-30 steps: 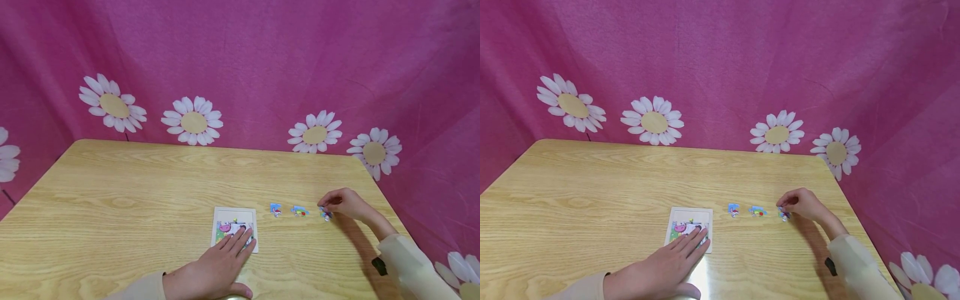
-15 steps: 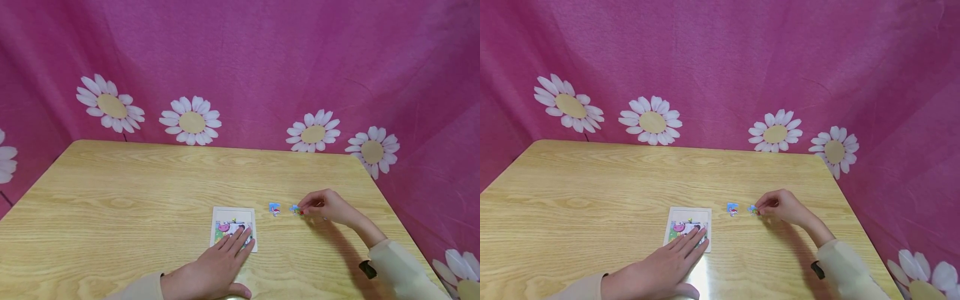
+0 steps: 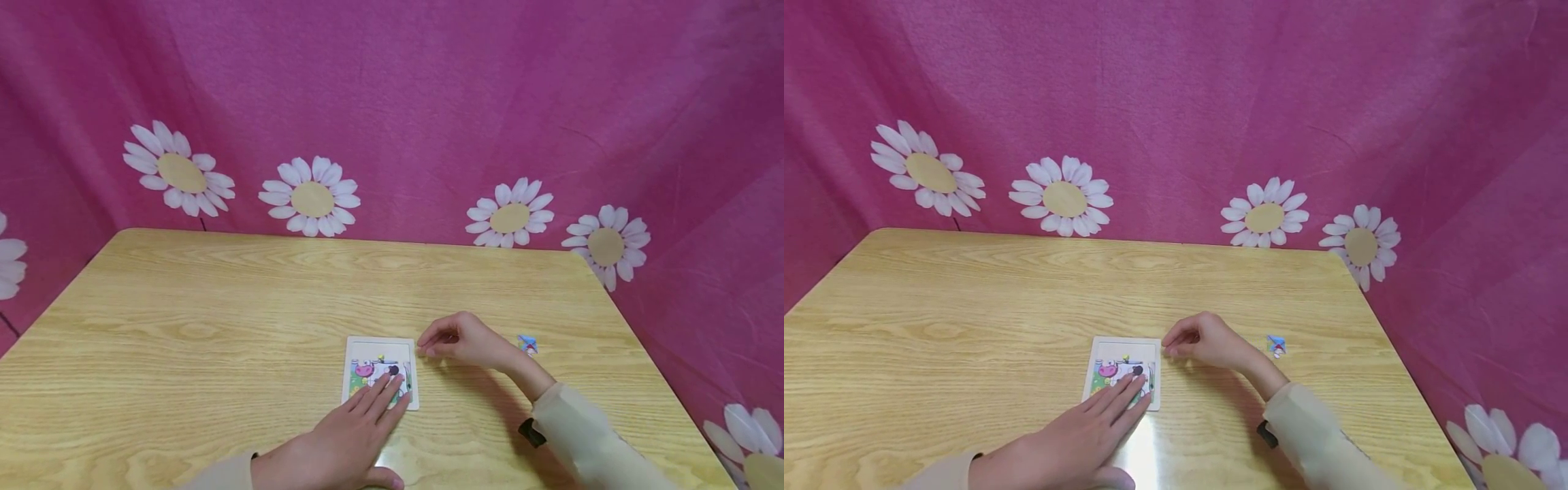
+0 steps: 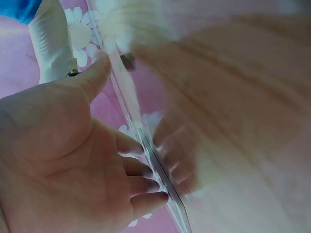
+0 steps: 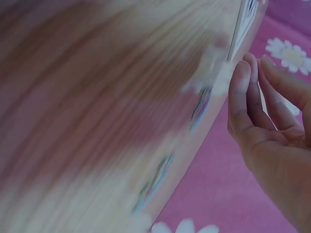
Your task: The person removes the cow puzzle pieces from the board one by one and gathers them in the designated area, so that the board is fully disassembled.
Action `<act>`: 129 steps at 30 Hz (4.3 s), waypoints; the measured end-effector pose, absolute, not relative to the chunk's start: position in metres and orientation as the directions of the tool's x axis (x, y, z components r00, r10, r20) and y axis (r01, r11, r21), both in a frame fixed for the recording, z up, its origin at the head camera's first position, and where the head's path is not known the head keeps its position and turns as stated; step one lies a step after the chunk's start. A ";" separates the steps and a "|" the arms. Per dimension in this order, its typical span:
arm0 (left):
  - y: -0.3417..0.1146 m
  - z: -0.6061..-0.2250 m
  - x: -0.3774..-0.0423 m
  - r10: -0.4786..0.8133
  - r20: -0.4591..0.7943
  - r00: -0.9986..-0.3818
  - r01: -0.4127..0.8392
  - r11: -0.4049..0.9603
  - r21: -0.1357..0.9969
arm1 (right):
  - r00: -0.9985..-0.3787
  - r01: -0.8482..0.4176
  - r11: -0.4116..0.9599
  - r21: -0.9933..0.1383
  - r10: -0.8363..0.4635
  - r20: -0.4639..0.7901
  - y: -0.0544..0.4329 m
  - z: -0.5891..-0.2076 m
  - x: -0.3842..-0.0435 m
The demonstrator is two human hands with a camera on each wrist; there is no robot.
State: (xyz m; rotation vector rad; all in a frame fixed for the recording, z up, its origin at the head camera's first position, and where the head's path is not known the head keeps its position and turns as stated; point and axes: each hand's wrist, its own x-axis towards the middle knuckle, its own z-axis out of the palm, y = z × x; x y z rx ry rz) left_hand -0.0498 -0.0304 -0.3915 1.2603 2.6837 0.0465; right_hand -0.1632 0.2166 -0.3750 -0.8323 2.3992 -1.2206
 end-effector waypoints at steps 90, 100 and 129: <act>-0.033 -0.393 -0.046 0.765 -0.131 -0.631 0.769 0.639 0.026 | -0.835 -0.220 0.526 -0.822 -0.537 -0.120 0.235 -0.372 -0.156; -0.033 -0.393 -0.045 0.769 -0.114 -0.629 0.774 0.633 0.003 | -0.864 -0.273 0.608 -0.746 -0.496 -0.088 0.246 -0.378 -0.146; -0.030 -0.392 -0.047 0.774 -0.134 -0.619 0.774 0.630 0.062 | -0.822 -0.430 0.562 -0.706 -0.567 0.048 0.204 -0.371 -0.153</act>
